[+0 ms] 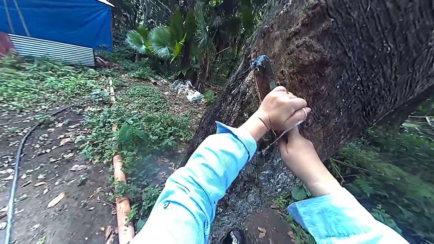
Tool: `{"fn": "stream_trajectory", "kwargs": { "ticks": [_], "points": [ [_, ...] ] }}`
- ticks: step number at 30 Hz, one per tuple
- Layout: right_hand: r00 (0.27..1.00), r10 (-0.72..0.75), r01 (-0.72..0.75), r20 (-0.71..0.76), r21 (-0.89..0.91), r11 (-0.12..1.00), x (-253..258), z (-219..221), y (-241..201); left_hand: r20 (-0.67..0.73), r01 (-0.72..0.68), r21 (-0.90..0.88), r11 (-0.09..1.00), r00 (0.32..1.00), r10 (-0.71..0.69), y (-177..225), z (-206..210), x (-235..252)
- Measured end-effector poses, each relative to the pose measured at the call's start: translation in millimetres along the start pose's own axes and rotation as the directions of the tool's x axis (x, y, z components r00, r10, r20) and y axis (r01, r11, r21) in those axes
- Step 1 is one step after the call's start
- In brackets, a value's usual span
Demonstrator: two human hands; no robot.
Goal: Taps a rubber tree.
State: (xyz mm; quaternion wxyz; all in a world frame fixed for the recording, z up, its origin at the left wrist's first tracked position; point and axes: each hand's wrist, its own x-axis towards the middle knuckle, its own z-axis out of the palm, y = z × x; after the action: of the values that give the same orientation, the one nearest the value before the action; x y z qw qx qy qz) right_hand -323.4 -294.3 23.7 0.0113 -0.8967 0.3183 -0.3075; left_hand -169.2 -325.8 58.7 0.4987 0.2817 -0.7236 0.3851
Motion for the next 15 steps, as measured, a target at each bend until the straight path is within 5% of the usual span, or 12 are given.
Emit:
{"fn": "stream_trajectory", "kwargs": {
  "ticks": [5,9,13,15],
  "points": [
    [0.99,-0.105,0.103,-0.094,-0.031,0.994,-57.1,4.6,24.8,0.022,0.01,-0.073,0.997,1.0,-0.008,55.4,12.8,-20.7],
    [0.97,0.131,-0.135,0.204,0.008,0.991,-12.6,-23.3,-5.5,-0.006,-0.035,-0.007,0.999,0.999,0.035,19.2,14.3,-9.4],
    [0.998,0.004,-0.005,0.063,0.027,1.0,-18.4,14.9,27.9,-0.053,-0.025,0.065,0.998,0.998,0.029,20.6,23.4,-22.6],
    [0.99,0.046,-0.047,0.136,0.0,0.999,-34.2,6.0,21.2,-0.047,-0.008,0.051,0.999,0.999,0.01,37.6,23.1,-29.6]
  ]
}}
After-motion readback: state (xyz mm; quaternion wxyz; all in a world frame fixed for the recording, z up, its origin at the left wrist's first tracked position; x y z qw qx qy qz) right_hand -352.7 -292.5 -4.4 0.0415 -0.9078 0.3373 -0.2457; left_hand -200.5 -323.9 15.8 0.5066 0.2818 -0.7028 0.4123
